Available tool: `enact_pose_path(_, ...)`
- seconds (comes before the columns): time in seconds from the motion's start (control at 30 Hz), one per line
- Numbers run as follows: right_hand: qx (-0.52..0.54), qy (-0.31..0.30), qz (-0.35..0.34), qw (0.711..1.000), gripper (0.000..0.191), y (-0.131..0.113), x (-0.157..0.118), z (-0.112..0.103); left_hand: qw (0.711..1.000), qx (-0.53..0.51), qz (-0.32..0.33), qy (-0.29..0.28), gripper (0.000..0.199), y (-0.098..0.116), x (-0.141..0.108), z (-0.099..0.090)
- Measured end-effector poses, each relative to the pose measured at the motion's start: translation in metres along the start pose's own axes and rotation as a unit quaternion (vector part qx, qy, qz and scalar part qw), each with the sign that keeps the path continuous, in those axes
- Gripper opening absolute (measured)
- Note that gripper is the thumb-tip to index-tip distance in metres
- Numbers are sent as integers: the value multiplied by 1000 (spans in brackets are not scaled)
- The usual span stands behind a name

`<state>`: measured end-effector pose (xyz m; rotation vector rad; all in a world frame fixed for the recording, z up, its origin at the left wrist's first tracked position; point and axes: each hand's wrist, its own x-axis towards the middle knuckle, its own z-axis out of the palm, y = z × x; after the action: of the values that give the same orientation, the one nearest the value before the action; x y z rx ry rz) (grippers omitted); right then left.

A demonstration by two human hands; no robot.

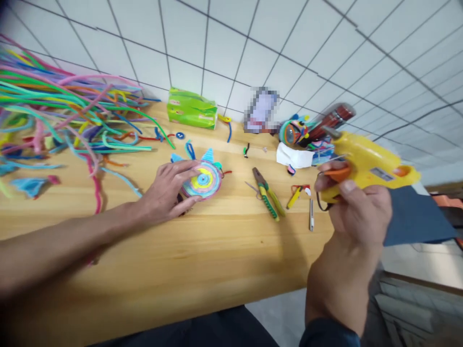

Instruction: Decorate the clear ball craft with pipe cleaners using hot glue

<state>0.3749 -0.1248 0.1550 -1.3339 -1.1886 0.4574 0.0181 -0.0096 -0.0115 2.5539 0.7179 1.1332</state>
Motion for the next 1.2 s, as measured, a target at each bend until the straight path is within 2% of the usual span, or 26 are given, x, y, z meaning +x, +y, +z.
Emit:
enact_pose_path(0.07, -29, 75, 14, 997, 38, 15, 8, -20, 1000, 2, -5, 1, 54, 1, 0, -1)
enact_pose_path(0.13, -71, 119, 65, 988, 38, 41, 12, -37, 1000, 4, -9, 1, 53, 1, 1, -2)
enact_pose_path(0.3, -122, 127, 161, 971, 36, 114, 7, -65, 1000, 22, 10, 7, 57, 1, 1, -4)
enact_pose_path(0.47, -179, 130, 194, 956, 40, 157, 8, -98, 999, 48, 11, 2, 57, 0, 1, -7)
enact_pose_path(0.67, -215, 183, 223, 933, 39, 184, 27, -135, 998, 59, 16, -1, 59, -1, 1, -6)
enact_pose_path(0.83, -238, 200, 241, 919, 33, 204, 36, -149, 998, 54, 12, -1, 65, -3, -1, -6)
enact_pose_path(0.97, -264, 188, 242, 915, 30, 215, 34, -157, 998, 53, 18, -1, 66, -3, -1, -6)
enact_pose_path(1.1, -302, 169, 207, 915, 31, 211, 25, -164, 999, 52, 15, -1, 66, -3, -2, -6)
enact_pose_path(1.2, -360, 190, 121, 905, 38, 198, 16, -167, 999, 53, 8, -5, 65, -3, -2, -6)
